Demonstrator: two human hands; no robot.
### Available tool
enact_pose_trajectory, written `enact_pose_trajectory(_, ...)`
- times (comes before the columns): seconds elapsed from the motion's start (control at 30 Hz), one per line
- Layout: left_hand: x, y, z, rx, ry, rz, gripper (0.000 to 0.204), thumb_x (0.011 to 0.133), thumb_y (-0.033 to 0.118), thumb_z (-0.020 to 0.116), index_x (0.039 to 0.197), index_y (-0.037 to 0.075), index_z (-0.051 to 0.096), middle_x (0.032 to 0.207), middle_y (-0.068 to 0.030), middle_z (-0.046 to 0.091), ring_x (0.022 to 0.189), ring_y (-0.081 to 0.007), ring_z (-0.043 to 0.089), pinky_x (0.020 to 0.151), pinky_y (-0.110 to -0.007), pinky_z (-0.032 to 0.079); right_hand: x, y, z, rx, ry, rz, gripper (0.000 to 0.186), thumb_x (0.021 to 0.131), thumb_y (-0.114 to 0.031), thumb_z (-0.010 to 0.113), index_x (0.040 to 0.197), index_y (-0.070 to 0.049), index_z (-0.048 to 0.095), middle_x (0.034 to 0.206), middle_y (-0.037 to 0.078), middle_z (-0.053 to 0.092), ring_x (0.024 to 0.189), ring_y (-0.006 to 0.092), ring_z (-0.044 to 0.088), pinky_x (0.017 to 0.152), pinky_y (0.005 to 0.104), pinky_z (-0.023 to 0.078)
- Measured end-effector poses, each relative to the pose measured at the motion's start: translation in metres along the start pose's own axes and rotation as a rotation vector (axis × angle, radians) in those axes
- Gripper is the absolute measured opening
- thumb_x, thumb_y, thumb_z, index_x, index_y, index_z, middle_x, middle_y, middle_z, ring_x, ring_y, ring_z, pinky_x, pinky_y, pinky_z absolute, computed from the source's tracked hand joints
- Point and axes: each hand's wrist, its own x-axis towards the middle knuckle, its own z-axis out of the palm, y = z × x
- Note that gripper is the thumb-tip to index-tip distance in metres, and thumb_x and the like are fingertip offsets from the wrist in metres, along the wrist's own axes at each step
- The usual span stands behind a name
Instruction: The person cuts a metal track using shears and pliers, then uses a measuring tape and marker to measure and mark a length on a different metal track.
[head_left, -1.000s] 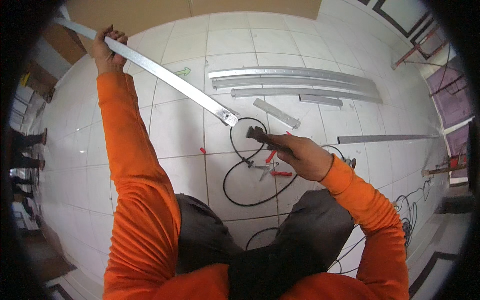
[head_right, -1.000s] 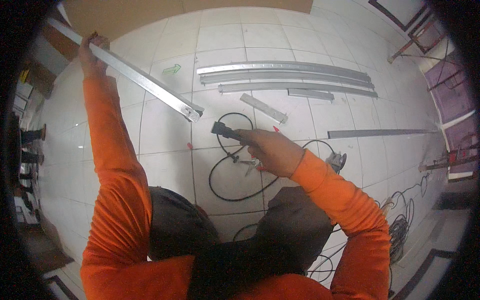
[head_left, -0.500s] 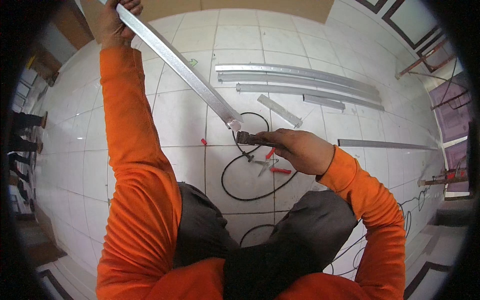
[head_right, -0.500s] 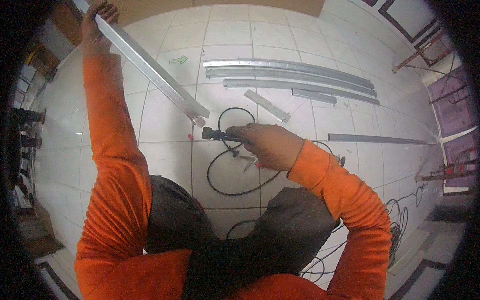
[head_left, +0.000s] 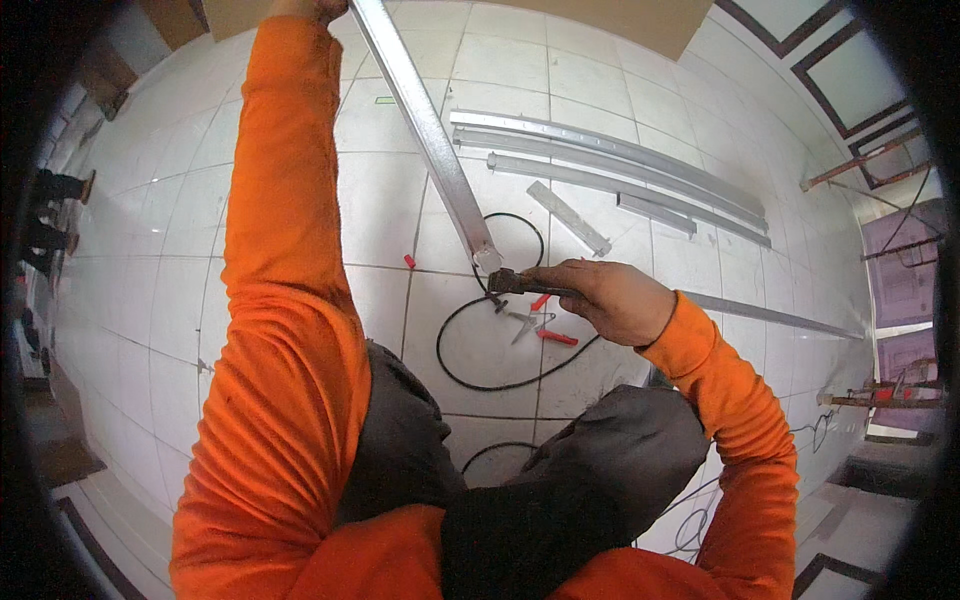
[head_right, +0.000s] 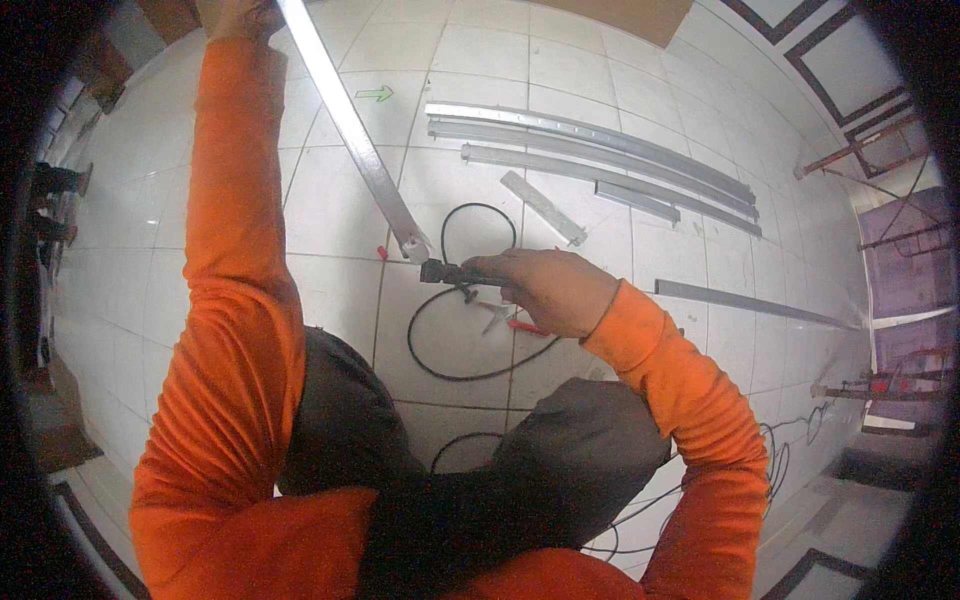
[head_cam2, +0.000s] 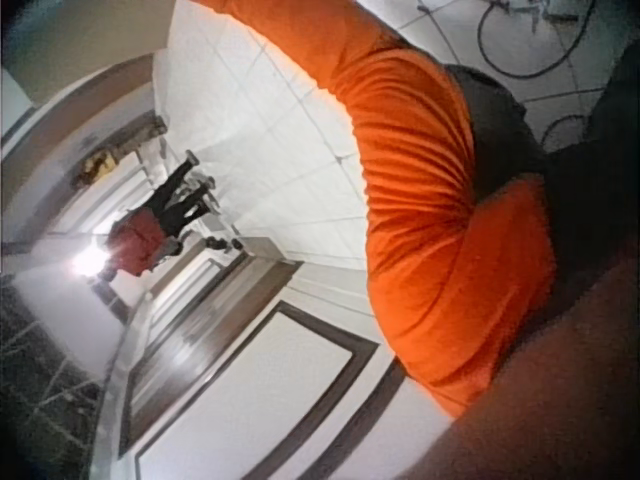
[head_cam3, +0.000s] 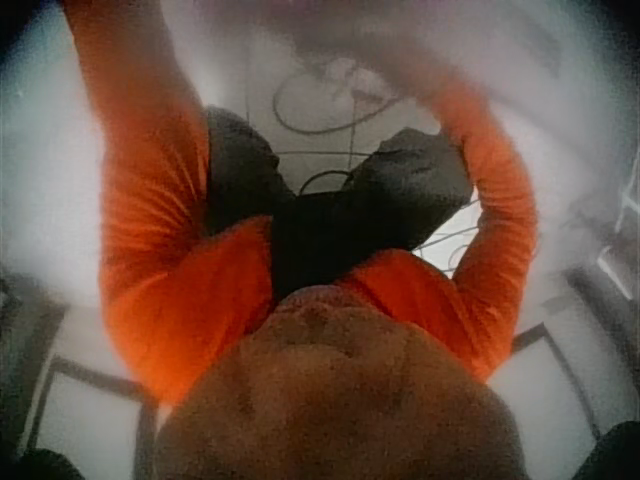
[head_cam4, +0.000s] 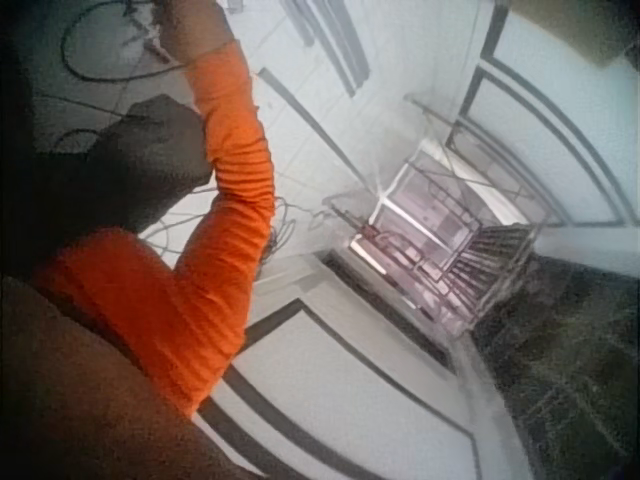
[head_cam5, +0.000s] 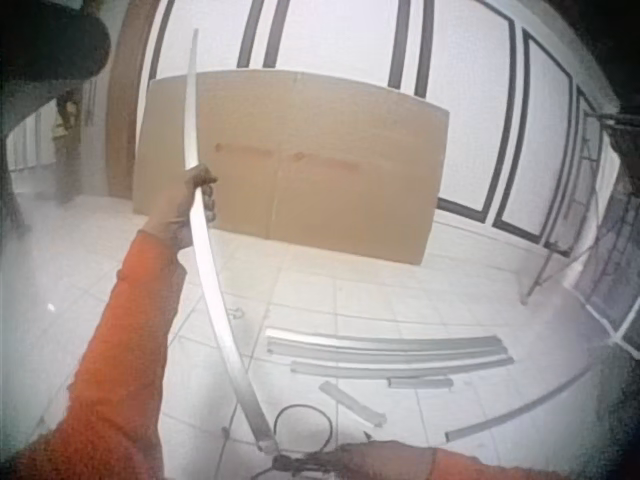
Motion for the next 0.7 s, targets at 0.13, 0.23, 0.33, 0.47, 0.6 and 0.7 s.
enact_pose_trajectory(0.13, 0.000, -0.009, 0.000, 0.007, -0.030, -0.028, 0.009, 0.086, 0.019, 0.062, 0.083, 0.011, 0.058, 0.057, 0.0012, 0.051, 0.042, -0.0112, 0.047, 0.038, -0.025, 0.040, 0.007, -0.009, -0.004, 0.011, -0.062, 0.029, 0.047, 0.092, -0.003, 0.057, 0.138, -0.009, 0.051, 0.118, 0.017, 0.063, 0.105, 0.0349, 0.063, 0.093, 0.0415, 0.050)
enact_pose_trajectory(0.23, 0.005, -0.017, -0.006, 0.042, -0.037, -0.021, 0.008, 0.085, 0.018, 0.062, 0.082, 0.012, 0.058, 0.058, 0.0014, 0.050, 0.043, -0.0116, 0.047, 0.040, -0.025, 0.041, 0.004, -0.009, -0.007, 0.034, -0.078, -0.018, 0.048, 0.091, -0.002, 0.058, 0.138, -0.008, 0.051, 0.119, 0.016, 0.063, 0.107, 0.0349, 0.063, 0.094, 0.0404, 0.050)
enact_pose_trajectory(0.33, 0.010, -0.025, -0.012, 0.049, -0.035, -0.056, 0.008, 0.085, 0.018, 0.063, 0.082, 0.013, 0.057, 0.058, 0.0018, 0.049, 0.045, -0.0118, 0.047, 0.042, -0.026, 0.042, 0.003, -0.005, -0.007, 0.093, -0.121, -0.025, 0.049, 0.090, 0.000, 0.058, 0.138, -0.007, 0.050, 0.121, 0.016, 0.062, 0.108, 0.0342, 0.063, 0.096, 0.0395, 0.050)
enact_pose_trajectory(0.47, 0.013, -0.031, -0.011, 0.033, -0.040, -0.116, 0.009, 0.085, 0.018, 0.063, 0.081, 0.014, 0.056, 0.058, 0.0015, 0.049, 0.045, -0.0122, 0.047, 0.042, -0.026, 0.040, 0.010, 0.000, 0.002, 0.139, -0.078, -0.131, 0.051, 0.090, -0.003, 0.056, 0.140, -0.013, 0.050, 0.116, 0.016, 0.063, 0.105, 0.0341, 0.062, 0.091, 0.0400, 0.050)
enact_pose_trajectory(0.6, 0.007, -0.033, -0.003, 0.039, 0.011, -0.137, 0.010, 0.085, 0.019, 0.063, 0.081, 0.013, 0.055, 0.057, 0.0007, 0.048, 0.045, -0.0128, 0.046, 0.041, -0.027, 0.039, 0.020, -0.007, -0.002, 0.193, -0.067, -0.123, 0.050, 0.090, -0.003, 0.056, 0.139, -0.011, 0.051, 0.114, 0.016, 0.064, 0.103, 0.0343, 0.063, 0.090, 0.0401, 0.050)
enact_pose_trajectory(0.7, 0.007, -0.032, -0.005, 0.084, 0.013, -0.151, 0.011, 0.085, 0.019, 0.063, 0.081, 0.012, 0.055, 0.056, -0.0001, 0.047, 0.044, -0.0138, 0.045, 0.041, -0.029, 0.038, 0.026, -0.013, -0.008, 0.136, -0.150, -0.030, 0.047, 0.091, 0.000, 0.059, 0.137, -0.003, 0.051, 0.128, 0.017, 0.061, 0.113, 0.0288, 0.063, 0.096, 0.0376, 0.051)
